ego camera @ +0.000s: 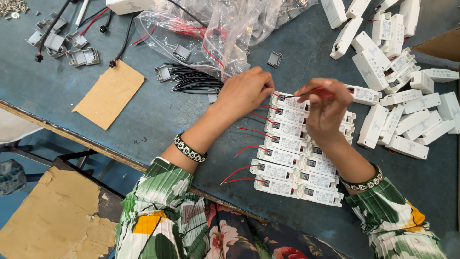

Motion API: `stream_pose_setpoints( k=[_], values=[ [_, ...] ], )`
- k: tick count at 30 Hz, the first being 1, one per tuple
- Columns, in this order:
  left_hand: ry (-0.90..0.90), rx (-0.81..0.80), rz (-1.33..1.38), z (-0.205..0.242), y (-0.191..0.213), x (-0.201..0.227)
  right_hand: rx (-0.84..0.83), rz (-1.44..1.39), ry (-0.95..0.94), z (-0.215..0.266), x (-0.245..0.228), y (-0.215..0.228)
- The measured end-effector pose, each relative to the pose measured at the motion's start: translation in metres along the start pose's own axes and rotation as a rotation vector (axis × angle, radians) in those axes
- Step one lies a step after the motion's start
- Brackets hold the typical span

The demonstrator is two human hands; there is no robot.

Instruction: The person connects wires to electronic driver modules using a screwdriver and organizes the modules on a workbench.

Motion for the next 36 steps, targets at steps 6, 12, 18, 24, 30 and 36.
stream_pose_setpoints(
  k=[6, 12, 18, 24, 30, 36],
  values=[
    [-0.027, 0.017, -0.043, -0.001, -0.004, 0.006, -0.027, -0.018, 0.046, -0.006, -0.006, -0.006],
    [-0.016, 0.04, -0.037, -0.002, -0.007, 0.009, -0.019, -0.017, 0.06, -0.008, -0.011, -0.004],
    [-0.02, 0.008, -0.061, -0.003, -0.012, 0.008, 0.002, -0.016, 0.031, -0.008, -0.009, -0.005],
    [-0.008, 0.01, -0.02, -0.002, -0.014, 0.008, 0.016, -0.025, 0.026, 0.003, 0.002, -0.002],
    [-0.103, 0.019, 0.12, 0.01, 0.021, 0.025, 0.062, -0.116, -0.139, -0.003, 0.018, 0.01],
    [-0.07, 0.196, 0.188, 0.063, 0.112, 0.026, 0.265, -0.397, -0.24, 0.011, -0.004, 0.132]
  ],
)
Point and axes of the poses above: each hand's wrist, its own z-axis away from the middle knuckle, its own y-axis out of the back of the hand, x = y × z, the point moved 8 cm from there along -z, towards the middle knuckle, and after that the axes turned 9 degrees about z, right-handed, at the moved point
